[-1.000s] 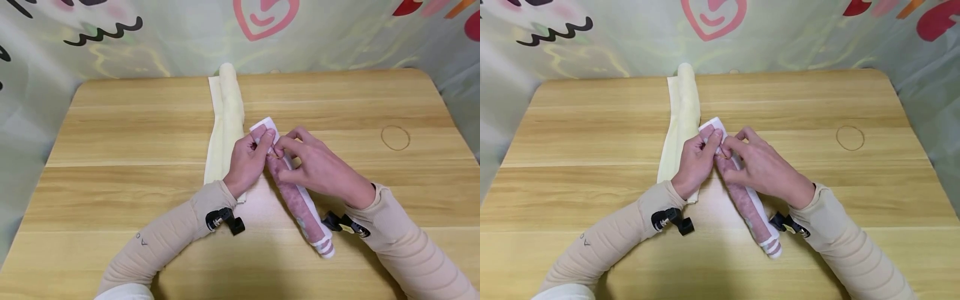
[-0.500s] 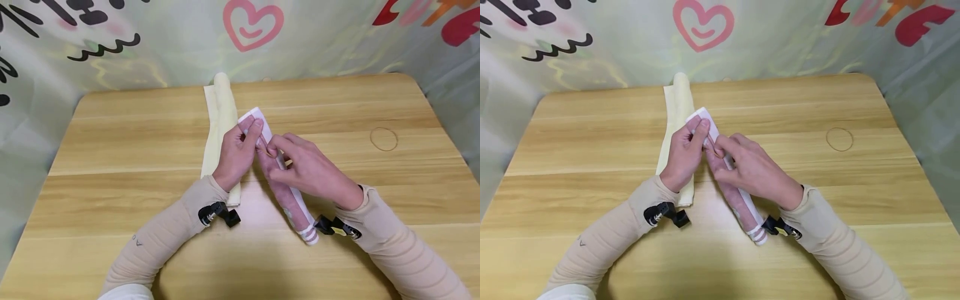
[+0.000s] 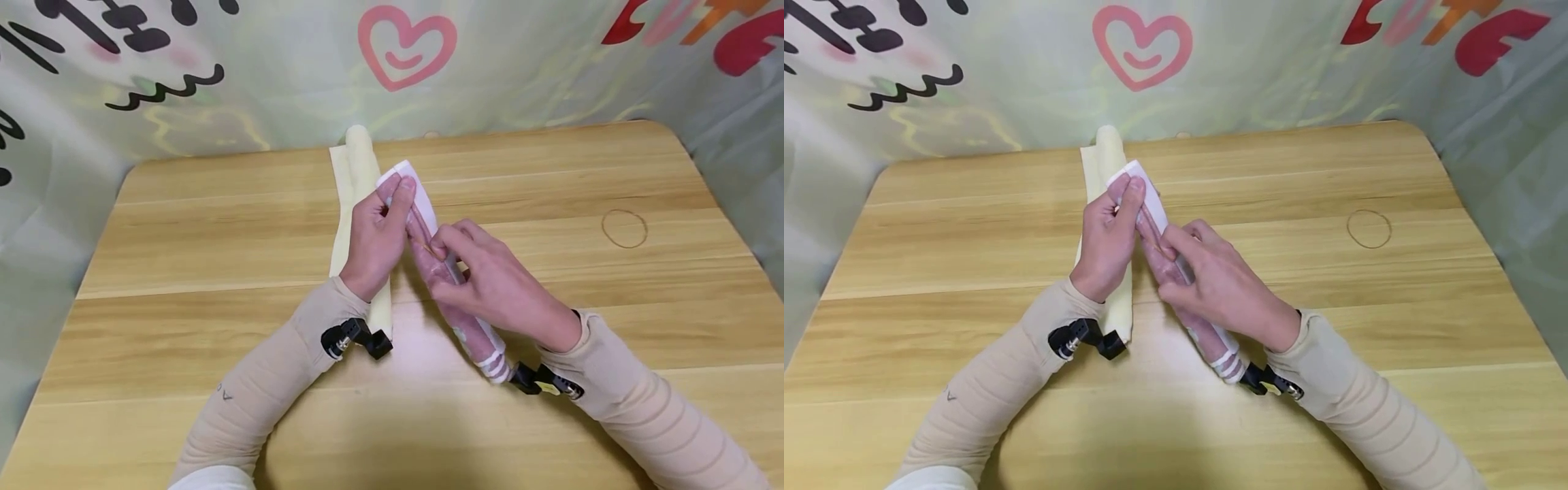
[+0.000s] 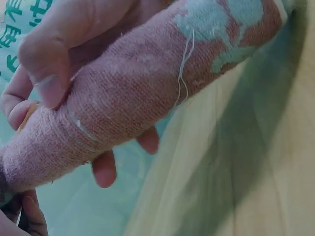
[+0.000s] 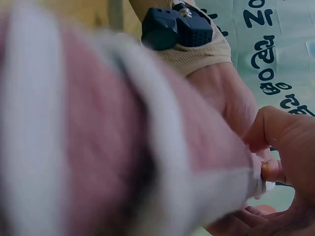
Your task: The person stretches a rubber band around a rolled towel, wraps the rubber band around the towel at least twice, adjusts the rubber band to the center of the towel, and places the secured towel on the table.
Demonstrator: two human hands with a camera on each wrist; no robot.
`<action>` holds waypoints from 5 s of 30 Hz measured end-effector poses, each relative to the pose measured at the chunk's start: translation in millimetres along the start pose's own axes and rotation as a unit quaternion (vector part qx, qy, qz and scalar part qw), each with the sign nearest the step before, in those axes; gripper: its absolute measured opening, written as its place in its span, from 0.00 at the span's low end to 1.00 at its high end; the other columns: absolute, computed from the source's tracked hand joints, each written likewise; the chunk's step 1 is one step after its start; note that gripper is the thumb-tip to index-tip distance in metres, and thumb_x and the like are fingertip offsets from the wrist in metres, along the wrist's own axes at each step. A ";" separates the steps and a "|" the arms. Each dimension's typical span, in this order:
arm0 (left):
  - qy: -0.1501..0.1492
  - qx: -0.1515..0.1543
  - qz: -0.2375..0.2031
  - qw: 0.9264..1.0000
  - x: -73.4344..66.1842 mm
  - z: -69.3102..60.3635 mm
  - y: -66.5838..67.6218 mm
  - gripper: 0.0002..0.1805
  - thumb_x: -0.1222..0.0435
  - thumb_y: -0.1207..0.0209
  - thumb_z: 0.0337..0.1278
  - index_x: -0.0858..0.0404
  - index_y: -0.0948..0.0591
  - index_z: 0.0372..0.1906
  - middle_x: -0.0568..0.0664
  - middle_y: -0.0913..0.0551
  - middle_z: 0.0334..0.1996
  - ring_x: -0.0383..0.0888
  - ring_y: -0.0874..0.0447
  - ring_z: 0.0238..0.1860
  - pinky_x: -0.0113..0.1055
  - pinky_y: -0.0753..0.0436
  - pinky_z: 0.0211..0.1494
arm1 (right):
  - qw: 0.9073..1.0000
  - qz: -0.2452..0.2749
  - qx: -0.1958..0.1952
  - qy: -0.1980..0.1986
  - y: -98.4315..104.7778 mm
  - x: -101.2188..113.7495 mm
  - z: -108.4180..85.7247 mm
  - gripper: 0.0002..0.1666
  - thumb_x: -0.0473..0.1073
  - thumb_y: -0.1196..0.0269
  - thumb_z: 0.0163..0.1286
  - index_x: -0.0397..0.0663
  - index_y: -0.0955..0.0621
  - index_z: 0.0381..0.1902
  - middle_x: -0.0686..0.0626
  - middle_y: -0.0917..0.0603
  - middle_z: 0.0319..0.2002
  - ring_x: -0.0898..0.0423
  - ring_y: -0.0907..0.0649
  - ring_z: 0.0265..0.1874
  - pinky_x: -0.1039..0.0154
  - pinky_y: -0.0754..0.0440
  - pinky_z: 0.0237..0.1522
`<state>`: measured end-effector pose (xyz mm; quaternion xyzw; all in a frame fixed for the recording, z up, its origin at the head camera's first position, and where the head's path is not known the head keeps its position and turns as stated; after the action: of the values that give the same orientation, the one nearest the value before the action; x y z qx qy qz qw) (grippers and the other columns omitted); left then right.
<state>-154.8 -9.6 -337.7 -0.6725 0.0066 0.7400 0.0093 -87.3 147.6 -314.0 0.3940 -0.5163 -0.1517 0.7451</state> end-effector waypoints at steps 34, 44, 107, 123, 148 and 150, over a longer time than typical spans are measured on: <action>0.015 -0.028 -0.051 0.998 -8.9 8.0 -2.9 0.19 0.54 0.44 0.77 0.64 0.13 0.37 0.39 0.22 0.21 0.34 0.22 0.31 0.27 0.21 0.37 | 0.986 0.007 -0.122 0.112 -7.4 5.8 -12.8 0.10 0.29 0.37 0.56 0.49 0.23 0.24 0.43 0.17 0.41 0.50 0.15 0.39 0.65 0.14 0.29; 0.023 -0.012 -0.078 0.997 -3.8 3.5 -11.0 0.15 0.57 0.40 0.74 0.59 0.17 0.29 0.38 0.24 0.19 0.34 0.24 0.27 0.27 0.22 0.31 | 0.998 0.006 -0.067 0.019 -4.7 -1.0 -13.0 0.20 0.33 0.32 0.55 0.45 0.25 0.45 0.47 0.18 0.41 0.56 0.20 0.32 0.68 0.20 0.26; -0.019 0.149 0.041 0.988 -15.1 -2.9 -6.5 0.11 0.58 0.35 0.69 0.62 0.11 0.40 0.48 0.12 0.30 0.37 0.20 0.33 0.31 0.20 0.37 | 0.992 0.112 -0.059 0.019 20.1 0.0 -4.1 0.07 0.28 0.40 0.71 0.41 0.24 0.44 0.43 0.10 0.37 0.50 0.07 0.37 0.69 0.10 0.34; -0.010 0.089 0.048 0.995 -15.1 -0.1 -3.0 0.13 0.56 0.35 0.68 0.62 0.12 0.35 0.43 0.17 0.21 0.35 0.25 0.24 0.29 0.25 0.28 | 0.997 0.038 -0.060 0.019 13.3 0.7 -6.3 0.13 0.28 0.38 0.59 0.45 0.23 0.40 0.47 0.11 0.32 0.51 0.07 0.34 0.71 0.11 0.35; 0.066 0.021 -0.016 0.997 3.5 9.9 5.6 0.17 0.52 0.37 0.69 0.64 0.11 0.43 0.45 0.14 0.32 0.37 0.18 0.32 0.29 0.18 0.36 | 0.987 0.142 -0.005 -0.072 -14.8 -4.9 -8.9 0.24 0.31 0.34 0.67 0.43 0.32 0.55 0.38 0.12 0.51 0.45 0.08 0.43 0.63 0.09 0.41; 0.068 0.022 -0.012 0.997 3.6 10.3 5.5 0.18 0.52 0.37 0.69 0.63 0.11 0.44 0.46 0.14 0.33 0.37 0.18 0.33 0.29 0.18 0.37 | 0.983 0.158 -0.006 -0.091 -15.6 -6.8 -8.4 0.30 0.32 0.32 0.67 0.45 0.36 0.60 0.37 0.12 0.52 0.46 0.08 0.42 0.63 0.09 0.42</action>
<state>-165.6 -14.9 -340.3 -0.7206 0.0154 0.6924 0.0324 -79.9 145.5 -331.3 0.2878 -0.6367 -0.0704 0.7119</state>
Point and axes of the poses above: each hand's wrist, its own z-axis towards the middle knuckle, its own y-axis out of the back of the hand, x = y × z, the point moved 3 cm from there along z, towards the middle knuckle
